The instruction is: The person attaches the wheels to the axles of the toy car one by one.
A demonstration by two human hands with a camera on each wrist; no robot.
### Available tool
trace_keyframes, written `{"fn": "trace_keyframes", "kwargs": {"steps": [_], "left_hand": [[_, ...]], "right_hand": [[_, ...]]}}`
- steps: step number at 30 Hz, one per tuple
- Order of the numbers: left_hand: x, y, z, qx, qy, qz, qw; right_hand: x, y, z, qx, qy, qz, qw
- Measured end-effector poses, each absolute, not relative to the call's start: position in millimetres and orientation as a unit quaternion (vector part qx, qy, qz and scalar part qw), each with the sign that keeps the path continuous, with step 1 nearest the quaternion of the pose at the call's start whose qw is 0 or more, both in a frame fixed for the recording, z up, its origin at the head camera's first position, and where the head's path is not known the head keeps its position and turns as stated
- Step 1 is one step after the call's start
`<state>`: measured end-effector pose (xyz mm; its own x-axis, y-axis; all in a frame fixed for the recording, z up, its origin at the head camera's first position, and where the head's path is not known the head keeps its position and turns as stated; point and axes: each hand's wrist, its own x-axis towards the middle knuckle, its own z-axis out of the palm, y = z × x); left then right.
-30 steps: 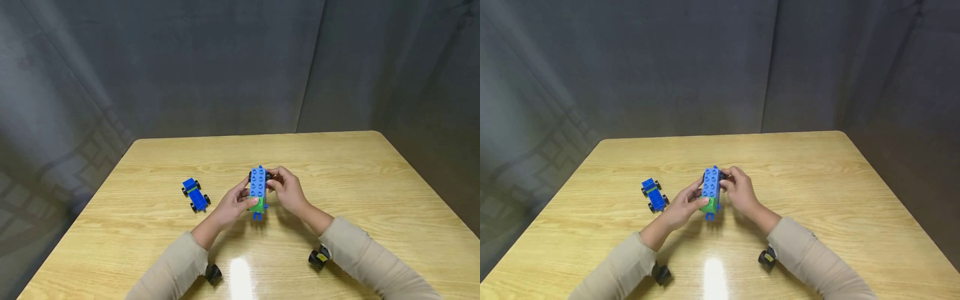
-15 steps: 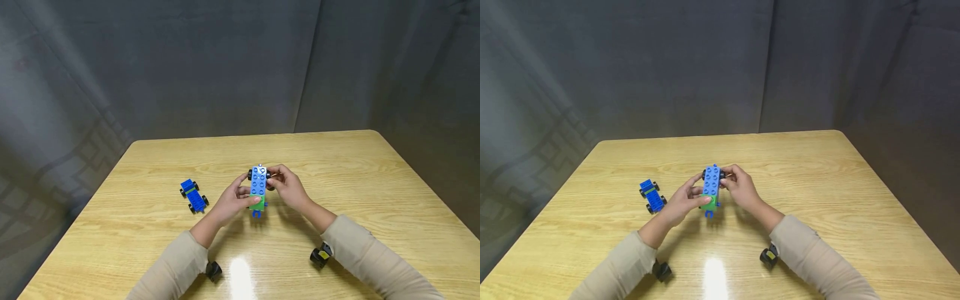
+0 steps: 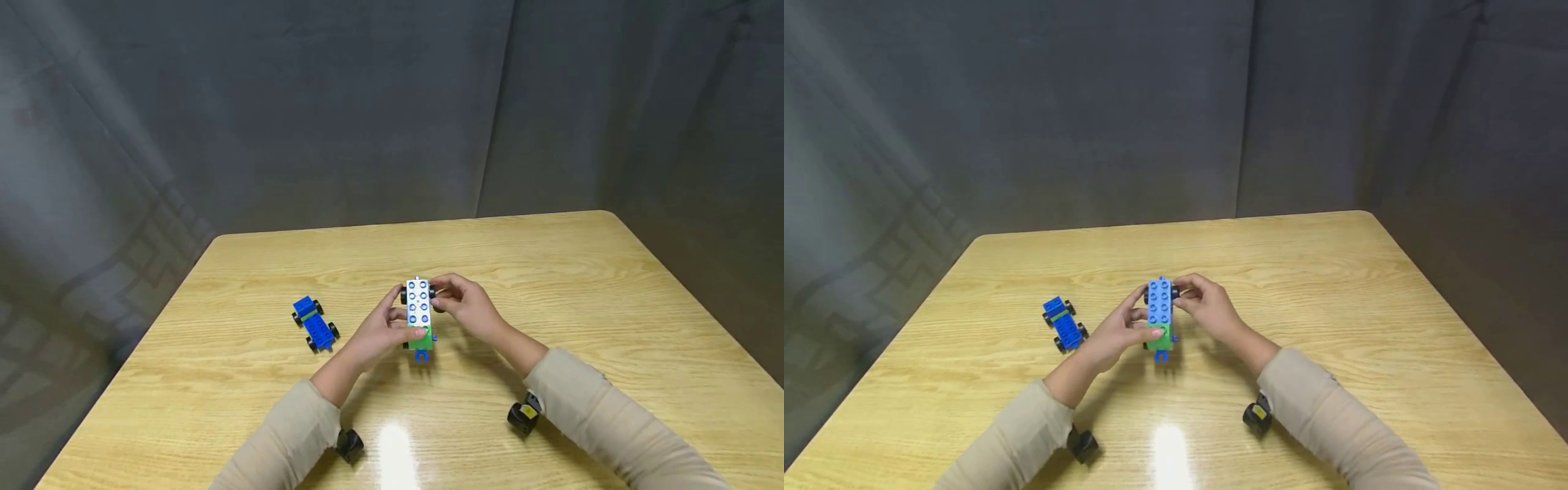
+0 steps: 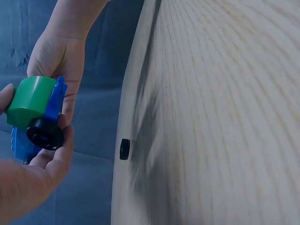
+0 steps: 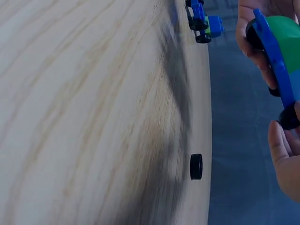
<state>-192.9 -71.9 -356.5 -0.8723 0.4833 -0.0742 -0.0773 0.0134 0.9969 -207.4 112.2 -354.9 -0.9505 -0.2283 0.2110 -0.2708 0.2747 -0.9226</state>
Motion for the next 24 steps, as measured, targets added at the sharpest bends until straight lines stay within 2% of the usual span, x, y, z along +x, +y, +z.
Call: {"fn": "trace_keyframes", "kwargs": {"steps": [14, 24], "left_hand": [[-195.4, -76.5, -358.3, 0.123, 0.685, 0.696, 0.176], [-198.5, -77.2, -362.0, 0.098, 0.684, 0.703, 0.168]], "right_hand": [[-216.2, 126.3, -360.3, 0.152, -0.823, 0.547, 0.003], [-227.1, 134.8, -366.8, 0.107, -0.86, 0.498, -0.037]]}}
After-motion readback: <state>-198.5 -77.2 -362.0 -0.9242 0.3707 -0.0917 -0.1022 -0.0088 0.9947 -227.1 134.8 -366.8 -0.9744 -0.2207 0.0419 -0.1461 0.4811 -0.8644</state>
